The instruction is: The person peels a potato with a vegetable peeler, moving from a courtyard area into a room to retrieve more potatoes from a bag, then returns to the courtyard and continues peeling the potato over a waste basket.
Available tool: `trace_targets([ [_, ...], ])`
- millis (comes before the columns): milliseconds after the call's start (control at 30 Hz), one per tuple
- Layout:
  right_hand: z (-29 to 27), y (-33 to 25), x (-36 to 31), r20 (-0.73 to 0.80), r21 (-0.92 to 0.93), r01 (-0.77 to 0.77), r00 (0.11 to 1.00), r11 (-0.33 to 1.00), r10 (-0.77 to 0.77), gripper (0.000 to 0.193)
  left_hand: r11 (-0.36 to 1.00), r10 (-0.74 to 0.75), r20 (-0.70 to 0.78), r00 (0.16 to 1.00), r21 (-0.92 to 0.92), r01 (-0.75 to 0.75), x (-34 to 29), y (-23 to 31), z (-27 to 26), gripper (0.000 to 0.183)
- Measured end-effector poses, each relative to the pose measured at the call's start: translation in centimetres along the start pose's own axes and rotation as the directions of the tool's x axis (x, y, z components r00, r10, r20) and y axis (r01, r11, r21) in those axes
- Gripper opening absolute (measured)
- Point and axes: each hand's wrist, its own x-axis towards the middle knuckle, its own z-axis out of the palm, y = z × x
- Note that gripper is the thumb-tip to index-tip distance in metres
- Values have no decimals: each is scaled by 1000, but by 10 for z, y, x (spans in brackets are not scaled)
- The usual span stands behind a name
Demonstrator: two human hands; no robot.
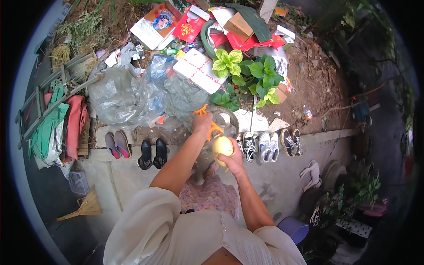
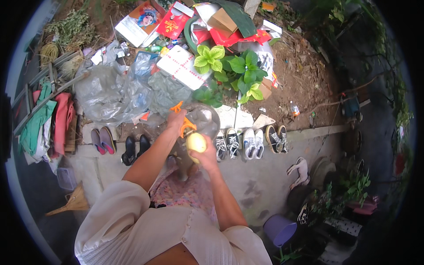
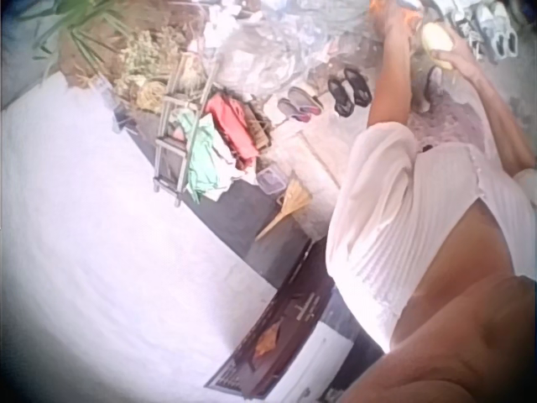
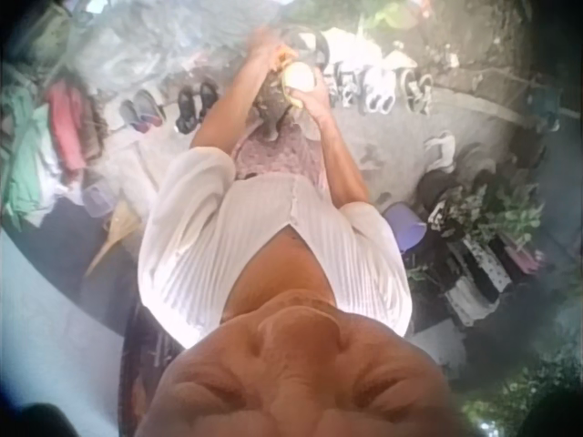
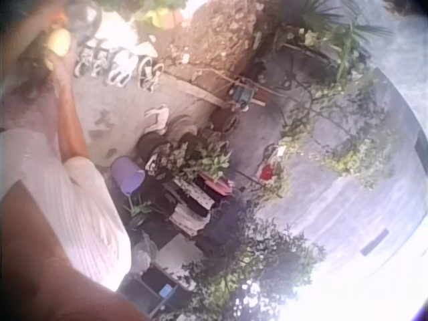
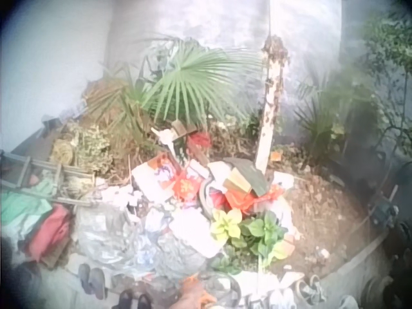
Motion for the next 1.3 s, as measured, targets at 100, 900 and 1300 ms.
trace_targets([
  [100,8,-11,1,34,-247,-12,999,969,21,68,988,59,36,998,141,-64,6,-3,-4,45],
  [900,6,13,3,335,809,-447,885,383,325,45,977,200,37,979,69,-202,-92,12,-11,23],
  [1300,13,1,-8,434,751,-514,857,413,278,47,962,-48,-380,924,-265,-58,9,-18,-21,34],
])
